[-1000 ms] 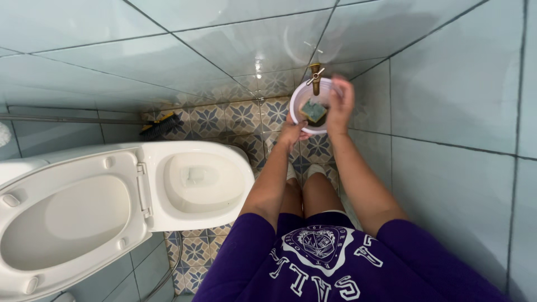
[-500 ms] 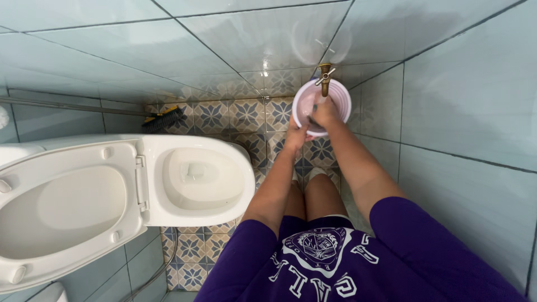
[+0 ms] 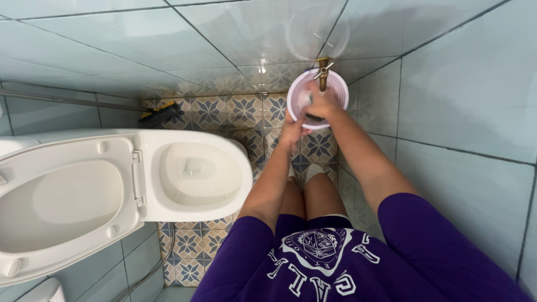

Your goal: The person fills a small bucket with water and soap, then uses a bidet sprayer to rinse the inside and outside of the toilet bowl.

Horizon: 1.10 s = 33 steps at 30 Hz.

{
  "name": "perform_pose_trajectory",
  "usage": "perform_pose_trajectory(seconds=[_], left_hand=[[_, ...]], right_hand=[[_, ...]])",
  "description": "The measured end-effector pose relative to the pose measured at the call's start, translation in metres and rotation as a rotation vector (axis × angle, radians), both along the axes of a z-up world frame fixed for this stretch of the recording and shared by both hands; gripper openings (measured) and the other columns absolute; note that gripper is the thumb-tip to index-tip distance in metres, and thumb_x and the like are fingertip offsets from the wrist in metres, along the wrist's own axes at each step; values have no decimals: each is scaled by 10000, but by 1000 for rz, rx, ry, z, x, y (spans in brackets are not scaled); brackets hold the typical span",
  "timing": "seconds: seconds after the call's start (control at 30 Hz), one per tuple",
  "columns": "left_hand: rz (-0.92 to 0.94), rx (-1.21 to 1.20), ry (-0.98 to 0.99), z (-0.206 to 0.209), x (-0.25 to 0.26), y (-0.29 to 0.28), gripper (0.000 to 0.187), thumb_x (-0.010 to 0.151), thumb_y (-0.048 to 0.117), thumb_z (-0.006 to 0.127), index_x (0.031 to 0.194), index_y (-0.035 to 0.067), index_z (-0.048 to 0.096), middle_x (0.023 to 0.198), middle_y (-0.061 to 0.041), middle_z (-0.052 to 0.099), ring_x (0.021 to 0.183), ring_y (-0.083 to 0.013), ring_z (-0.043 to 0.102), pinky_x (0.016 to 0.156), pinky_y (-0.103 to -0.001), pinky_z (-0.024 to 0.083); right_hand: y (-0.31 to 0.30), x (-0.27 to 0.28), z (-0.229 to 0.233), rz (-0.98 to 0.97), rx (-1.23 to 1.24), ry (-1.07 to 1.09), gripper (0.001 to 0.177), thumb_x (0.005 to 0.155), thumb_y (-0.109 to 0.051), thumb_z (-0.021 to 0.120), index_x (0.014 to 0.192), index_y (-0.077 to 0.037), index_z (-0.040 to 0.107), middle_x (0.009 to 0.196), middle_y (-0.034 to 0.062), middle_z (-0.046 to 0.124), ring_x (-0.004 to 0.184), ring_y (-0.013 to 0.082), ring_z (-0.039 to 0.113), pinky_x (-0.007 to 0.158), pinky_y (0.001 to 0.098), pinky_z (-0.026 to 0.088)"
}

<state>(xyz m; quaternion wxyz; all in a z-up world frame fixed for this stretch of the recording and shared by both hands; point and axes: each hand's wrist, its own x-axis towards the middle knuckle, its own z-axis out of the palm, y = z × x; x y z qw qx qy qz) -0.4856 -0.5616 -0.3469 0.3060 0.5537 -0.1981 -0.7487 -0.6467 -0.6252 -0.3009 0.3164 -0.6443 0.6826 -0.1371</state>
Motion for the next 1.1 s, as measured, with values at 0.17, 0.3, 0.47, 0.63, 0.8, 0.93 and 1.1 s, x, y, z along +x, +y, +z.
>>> perform_pose_trajectory(seconds=[0.17,0.3,0.47,0.63,0.8,0.93,1.1], left_hand=[[9,-56,48,-4,-3,2,664,976,49,563,1553,225,286,1222,-143,643,887,-210,720,641,-301,619],[-15,-106,9,-2,-3,5,713,960,25,535,1581,243,259,1255,-133,643,913,-216,725,670,-305,632],[-15,-73,17,2,-5,1,768,931,-2,530,1575,266,209,1235,-143,625,871,-232,717,659,-323,630],[7,-55,31,-4,-6,1,753,940,1,523,1574,273,220,1237,-150,625,850,-225,702,658,-326,626],[-25,-73,-9,4,-5,1,789,931,2,510,1588,296,185,1281,-131,609,882,-224,720,666,-319,633],[-25,-31,-17,21,-6,0,785,942,13,515,1601,298,198,1276,-147,624,876,-216,716,666,-310,631],[-6,18,-21,26,-10,-1,795,941,16,504,1594,326,172,1265,-120,622,850,-202,702,660,-299,617]], right_hand=[[4,-16,-34,143,172,-159,689,525,-245,921,1160,-148,674,1158,168,680,1081,336,672,957,396,531],[10,-12,-55,78,223,77,468,637,-214,891,1084,-179,755,1160,206,666,1041,360,672,924,427,533],[3,-5,-63,-383,90,-538,395,730,-44,682,1116,-122,710,968,124,718,794,233,715,691,401,577],[-3,12,-47,-391,-145,-667,264,803,-134,801,1042,-59,720,946,52,704,765,181,688,630,362,557],[-6,21,-28,-541,50,-529,320,963,-365,736,949,-45,723,743,80,670,642,183,640,595,345,489],[-7,17,-37,-689,58,-627,374,1001,-380,656,865,-32,652,708,38,627,593,164,584,558,369,467],[-14,10,-24,-808,226,-905,233,1037,-280,644,978,-56,616,738,34,558,592,206,529,523,386,388]])
